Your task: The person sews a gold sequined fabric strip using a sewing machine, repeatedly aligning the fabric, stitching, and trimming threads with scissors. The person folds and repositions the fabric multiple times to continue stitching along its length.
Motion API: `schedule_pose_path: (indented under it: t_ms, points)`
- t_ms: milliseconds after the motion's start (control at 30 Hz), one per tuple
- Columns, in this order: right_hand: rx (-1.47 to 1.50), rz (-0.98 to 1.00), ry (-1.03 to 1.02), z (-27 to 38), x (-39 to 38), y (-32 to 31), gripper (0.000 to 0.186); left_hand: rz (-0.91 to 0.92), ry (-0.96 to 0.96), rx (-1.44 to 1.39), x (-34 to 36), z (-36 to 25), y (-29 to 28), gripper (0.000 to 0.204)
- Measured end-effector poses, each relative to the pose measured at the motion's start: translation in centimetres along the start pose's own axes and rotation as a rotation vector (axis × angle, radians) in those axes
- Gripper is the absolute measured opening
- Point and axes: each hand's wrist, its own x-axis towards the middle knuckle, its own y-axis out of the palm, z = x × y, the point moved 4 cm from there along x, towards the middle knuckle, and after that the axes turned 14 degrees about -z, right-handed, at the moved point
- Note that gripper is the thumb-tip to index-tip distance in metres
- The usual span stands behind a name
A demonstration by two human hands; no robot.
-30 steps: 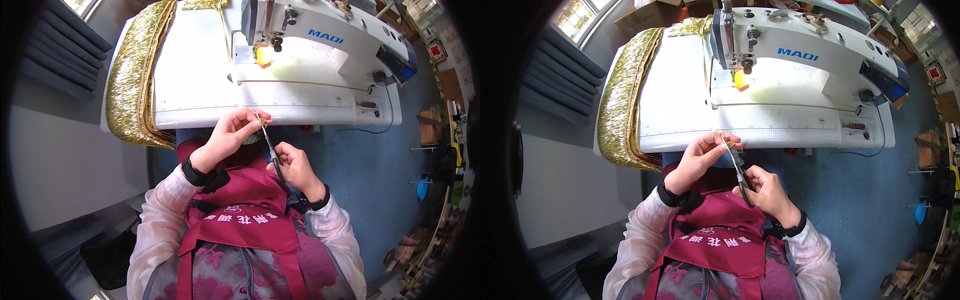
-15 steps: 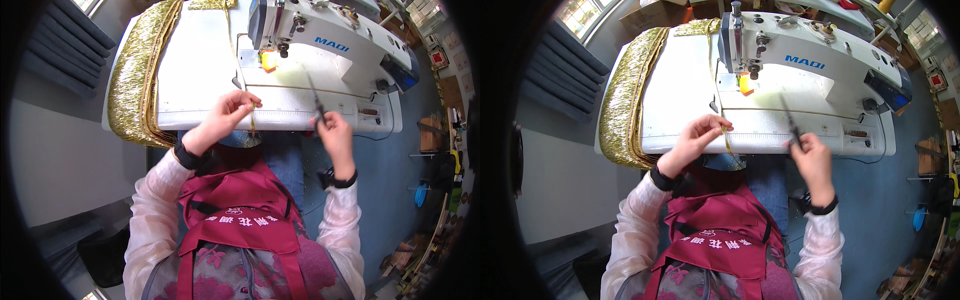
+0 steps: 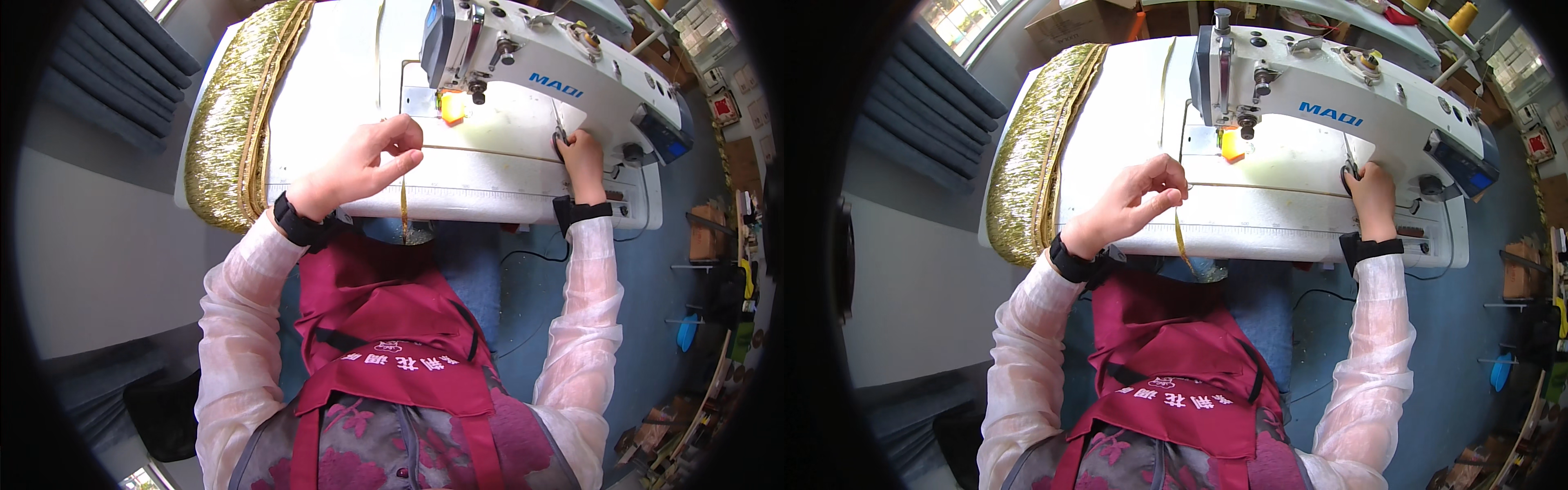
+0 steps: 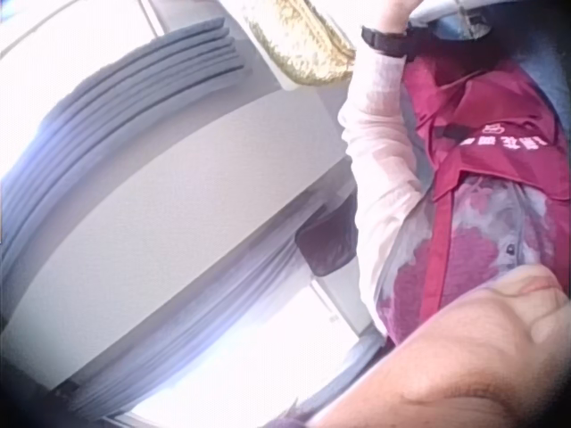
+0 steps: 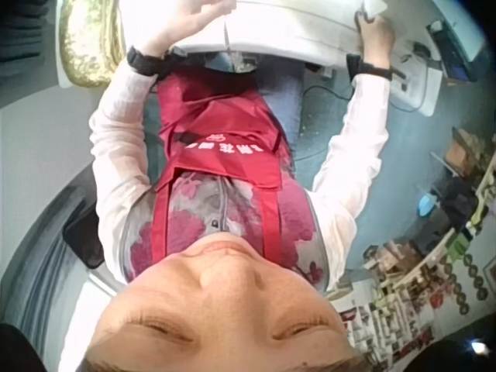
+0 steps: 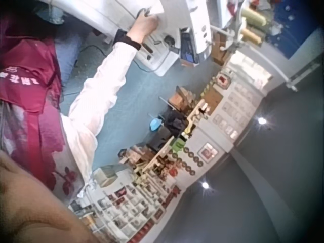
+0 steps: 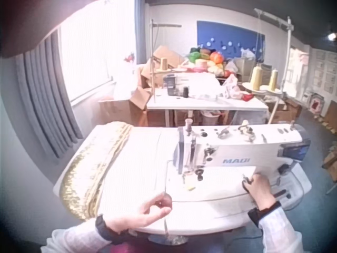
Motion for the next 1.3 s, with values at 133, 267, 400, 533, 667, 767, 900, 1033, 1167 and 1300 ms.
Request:
schedule_pose_path:
  t_ms: [133,267,400,533,667,767,900,1033,1167,1300]
  points:
    - [0.032,-0.015,-0.078,0.1,-0.8,1.0,0.032,-0.052,0.009,-0.036,-1.7,-1.1,1.2,0.019]
    - [0.197,0.085,0.065,0.7,-0.6,0.2,0.029,-0.098,-0.033,0.026,-5.1,-2.1,3.1,0.028]
    - [0.204,-0.103,-0.132,7.0,-1.8,-4.7,0.016,-0.137,0.033,0.014,-8.1,-3.5,4.8,0.031]
    - [1.28,0.671,-0.072,19.8,-11.5,-5.7,0.038,-0.203,0.088,0.021,-10.6,-4.8,4.8,0.038]
    - [1.503,1.135,0.131,26.5,-17.2,-4.4,0.065,-0.563,-0.084,-0.068,-12.7,-2.5,2.9,0.042]
    - [1.414,1.017,0.303,26.2,-16.0,-2.6,0.056,-0.881,-0.166,0.074,-13.7,2.0,-1.3,0.041]
    - [1.309,0.891,0.415,23.4,-13.6,-1.9,0.04,-1.031,-0.151,0.315,-14.9,7.3,-5.3,0.043]
    - [1.255,0.745,0.325,20.8,-11.8,-1.8,0.028,-1.08,-0.2,0.41,-16.3,10.1,-6.0,0.062]
    - [1.155,0.613,0.248,18.6,-11.6,-1.4,0.023,-1.251,-0.035,0.665,-16.9,10.1,-6.0,0.09]
    - [0.942,0.599,0.245,15.3,-11.9,-1.8,0.023,-1.281,-0.196,0.603,-17.2,10.9,-6.4,0.099]
